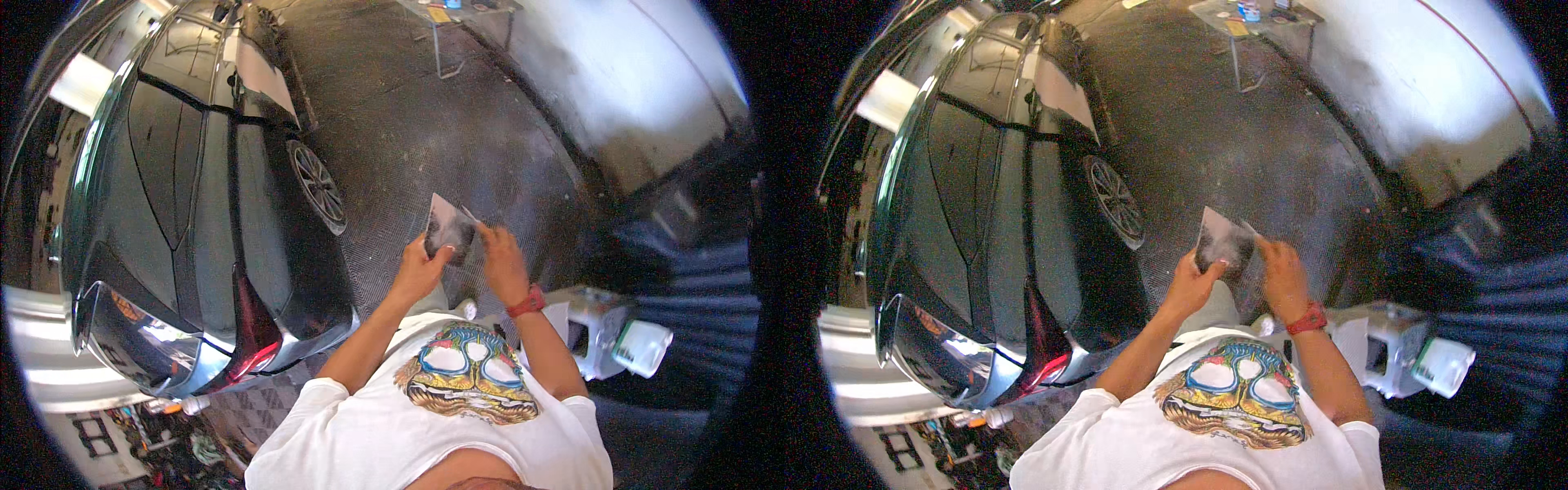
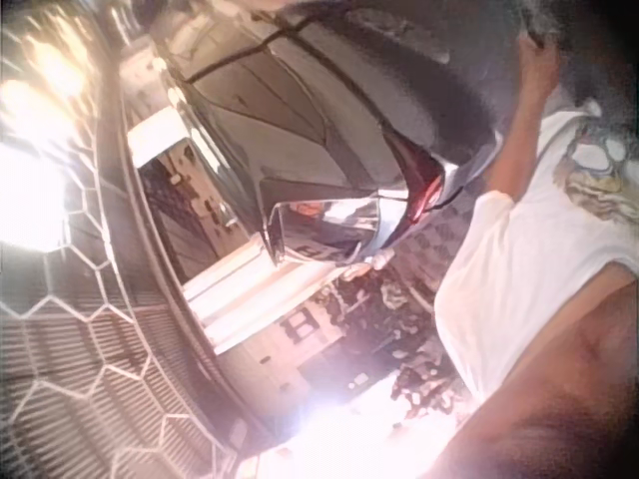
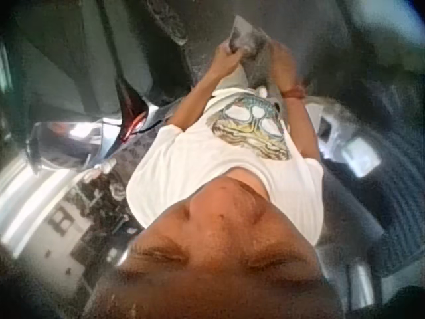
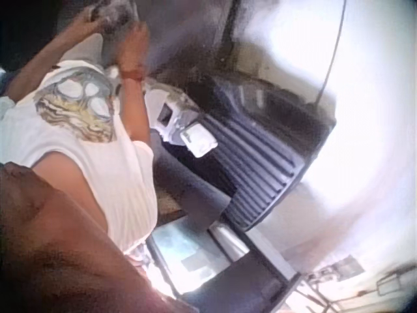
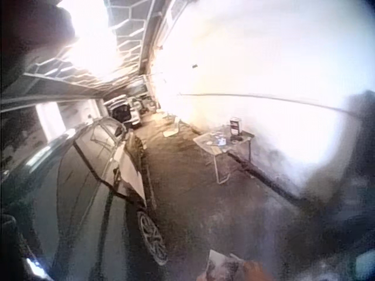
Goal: The person sands the rear trunk area of a black car using sandpaper, then applies a substance from a small container with a brush to the same area. The person repeats the sanding and application steps on the trunk surface.
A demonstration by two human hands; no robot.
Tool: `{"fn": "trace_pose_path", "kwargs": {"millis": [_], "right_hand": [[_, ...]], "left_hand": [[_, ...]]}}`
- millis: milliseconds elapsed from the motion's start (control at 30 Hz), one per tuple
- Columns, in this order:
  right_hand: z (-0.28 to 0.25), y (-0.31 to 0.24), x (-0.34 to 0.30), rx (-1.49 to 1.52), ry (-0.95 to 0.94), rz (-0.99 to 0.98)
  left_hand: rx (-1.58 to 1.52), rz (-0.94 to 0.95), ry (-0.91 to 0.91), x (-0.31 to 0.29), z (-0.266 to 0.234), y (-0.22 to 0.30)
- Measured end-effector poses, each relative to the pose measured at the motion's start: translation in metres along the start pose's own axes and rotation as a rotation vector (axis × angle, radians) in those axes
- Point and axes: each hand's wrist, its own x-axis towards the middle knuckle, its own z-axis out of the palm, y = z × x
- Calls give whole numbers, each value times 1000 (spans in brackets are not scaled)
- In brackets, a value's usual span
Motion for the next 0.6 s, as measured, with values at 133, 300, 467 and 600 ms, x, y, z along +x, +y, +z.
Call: {"fn": "trace_pose_path", "kwargs": {"millis": [133,300,467,600], "right_hand": [[-5,103,52,463,100,415],[-31,141,157,1512,156,583],[-73,160,259,887,-295,319],[-105,174,312,248,124,304]], "left_hand": [[-426,-247,83,66,-4,22],[-796,-484,-126,169,-13,6],[-758,-268,257,326,12,16],[-549,-174,49,416,21,34]]}}
